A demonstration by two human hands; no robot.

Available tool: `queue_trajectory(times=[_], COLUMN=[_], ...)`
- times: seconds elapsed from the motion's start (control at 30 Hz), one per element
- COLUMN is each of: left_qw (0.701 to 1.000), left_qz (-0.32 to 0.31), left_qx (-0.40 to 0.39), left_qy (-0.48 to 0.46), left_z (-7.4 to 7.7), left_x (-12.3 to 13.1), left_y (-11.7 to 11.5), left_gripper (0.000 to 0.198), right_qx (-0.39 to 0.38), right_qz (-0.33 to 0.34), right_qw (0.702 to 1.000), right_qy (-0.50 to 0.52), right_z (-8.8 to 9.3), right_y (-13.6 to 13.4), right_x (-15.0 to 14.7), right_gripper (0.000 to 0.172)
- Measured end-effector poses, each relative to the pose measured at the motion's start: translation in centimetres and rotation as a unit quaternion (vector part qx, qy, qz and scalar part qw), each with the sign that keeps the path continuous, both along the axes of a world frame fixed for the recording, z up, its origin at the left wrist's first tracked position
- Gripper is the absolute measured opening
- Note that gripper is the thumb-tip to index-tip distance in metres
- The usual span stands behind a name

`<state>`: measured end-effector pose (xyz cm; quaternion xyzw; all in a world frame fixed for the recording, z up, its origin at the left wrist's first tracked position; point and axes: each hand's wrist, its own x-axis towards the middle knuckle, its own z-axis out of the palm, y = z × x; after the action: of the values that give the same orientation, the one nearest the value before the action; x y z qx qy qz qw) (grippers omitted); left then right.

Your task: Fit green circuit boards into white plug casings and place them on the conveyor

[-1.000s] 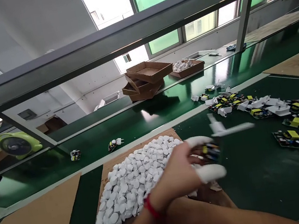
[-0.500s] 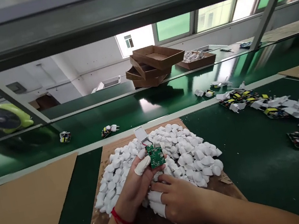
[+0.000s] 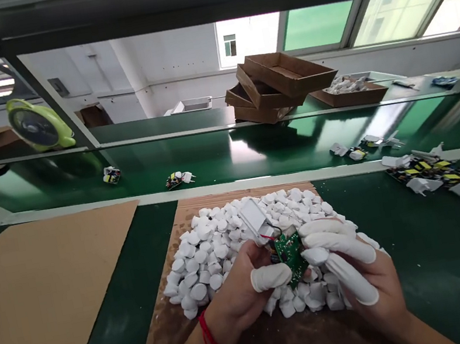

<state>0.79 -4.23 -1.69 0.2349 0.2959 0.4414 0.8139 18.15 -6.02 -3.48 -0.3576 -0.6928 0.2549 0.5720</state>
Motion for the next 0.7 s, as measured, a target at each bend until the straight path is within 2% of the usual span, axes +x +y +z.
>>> queue_trajectory(times=[0.13, 0.3, 0.47, 0.63, 0.7], left_qw=[1.0, 0.997, 0.993, 0.986, 0.982], left_qz=[0.009, -0.027, -0.029, -0.055, -0.075], left_qx=[-0.004, 0.066, 0.11, 0.145, 0.153], left_qy=[0.012, 0.009, 0.036, 0.057, 0.076], left_z=[0.15, 0.42, 0.53, 0.31, 0.13], left_x=[0.39, 0.78, 0.6, 0.05, -0.13], left_y=[-0.1, -0.1, -0.08, -0.06, -0.11], left_gripper=[0.052, 0.04, 0.039, 0.057, 0.061], right_qx=[-0.048, -0.111, -0.084, -0.108, -0.137], right_qz=[0.007, -0.024, -0.03, -0.003, -0.012], right_qw=[0.999, 0.992, 0.996, 0.994, 0.989], right_qy=[-0.002, 0.058, -0.004, 0.025, 0.059], right_z=[-0.07, -0.53, -0.76, -0.76, -0.7], right_y=[0.06, 0.22, 0.18, 0.39, 0.52], right_x=[-0.34, -0.71, -0.24, -0.26, -0.47], right_gripper=[0.024, 0.026, 0.023, 0.018, 0.024])
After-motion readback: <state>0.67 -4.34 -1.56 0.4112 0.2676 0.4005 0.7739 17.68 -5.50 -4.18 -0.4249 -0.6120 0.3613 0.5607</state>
